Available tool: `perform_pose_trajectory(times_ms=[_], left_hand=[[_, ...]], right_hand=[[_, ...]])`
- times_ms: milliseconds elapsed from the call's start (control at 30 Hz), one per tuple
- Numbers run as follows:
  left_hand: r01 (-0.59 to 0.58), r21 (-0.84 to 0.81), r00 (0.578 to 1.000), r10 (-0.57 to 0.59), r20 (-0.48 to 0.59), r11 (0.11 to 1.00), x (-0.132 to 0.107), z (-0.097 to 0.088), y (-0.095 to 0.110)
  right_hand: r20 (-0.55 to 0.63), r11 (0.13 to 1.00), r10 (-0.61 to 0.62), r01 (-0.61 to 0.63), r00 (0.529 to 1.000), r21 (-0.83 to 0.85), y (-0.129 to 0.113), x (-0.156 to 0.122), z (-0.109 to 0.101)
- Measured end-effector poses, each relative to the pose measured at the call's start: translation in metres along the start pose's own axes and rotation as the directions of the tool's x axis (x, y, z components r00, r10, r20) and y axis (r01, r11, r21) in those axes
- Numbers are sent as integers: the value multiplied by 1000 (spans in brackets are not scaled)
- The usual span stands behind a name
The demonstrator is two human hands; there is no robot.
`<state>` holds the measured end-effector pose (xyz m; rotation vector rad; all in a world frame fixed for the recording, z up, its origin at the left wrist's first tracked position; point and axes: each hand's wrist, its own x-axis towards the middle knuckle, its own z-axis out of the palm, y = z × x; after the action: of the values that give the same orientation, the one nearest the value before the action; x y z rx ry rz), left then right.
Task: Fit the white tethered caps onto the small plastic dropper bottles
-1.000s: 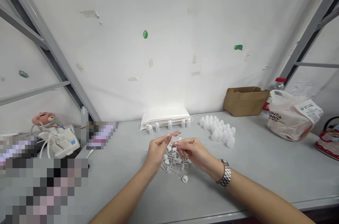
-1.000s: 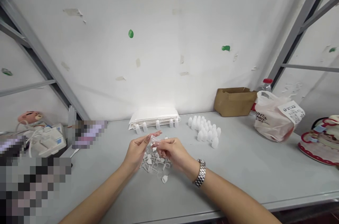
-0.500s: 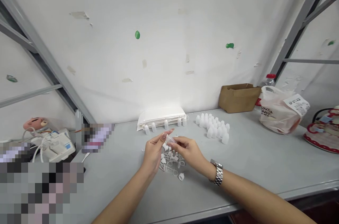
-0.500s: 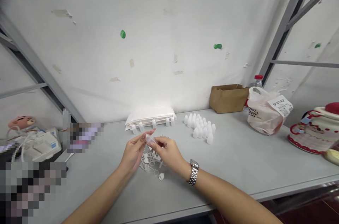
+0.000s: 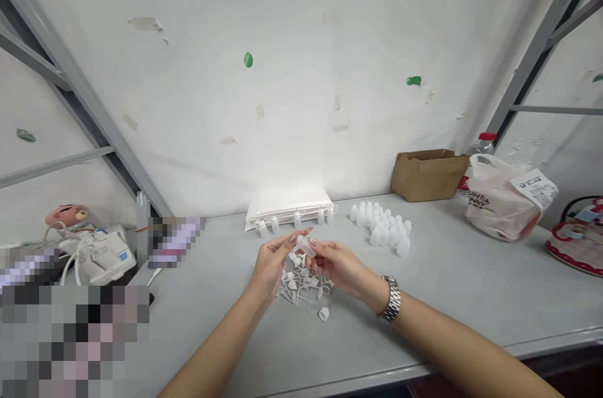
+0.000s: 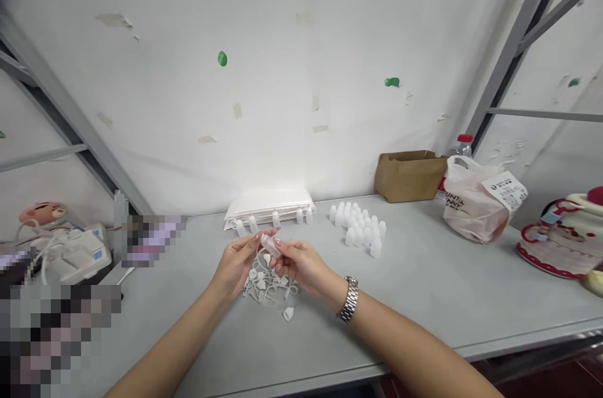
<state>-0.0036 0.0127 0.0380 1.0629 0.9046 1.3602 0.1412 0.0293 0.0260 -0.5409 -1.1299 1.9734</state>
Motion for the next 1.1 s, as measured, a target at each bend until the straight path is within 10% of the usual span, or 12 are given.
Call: perform_pose_trajectory(times_ms=[267,567,733,900,1100], left_hand=[[-15,26,994,18,-109,1000,1,0,-14],[50,-63,999,-49,21,997,2,2,-16],[19,137,994,-34,108,990,12,-13,-2],[46,760,992,60,-111,648,24,-42,1],[-103,926,994,5,109,362,24,-51,-15]], right_hand=[[-249,922,-203,100,947,-373,1,-3,6],[107,943,140,-166,984,288,7,-2,-1],[214,922,107,-178,971,344,3,-4,-3],[206,926,85,-154,975,346,0,-3,-7],[92,935,74,-101,993,339,-4,3,-19]])
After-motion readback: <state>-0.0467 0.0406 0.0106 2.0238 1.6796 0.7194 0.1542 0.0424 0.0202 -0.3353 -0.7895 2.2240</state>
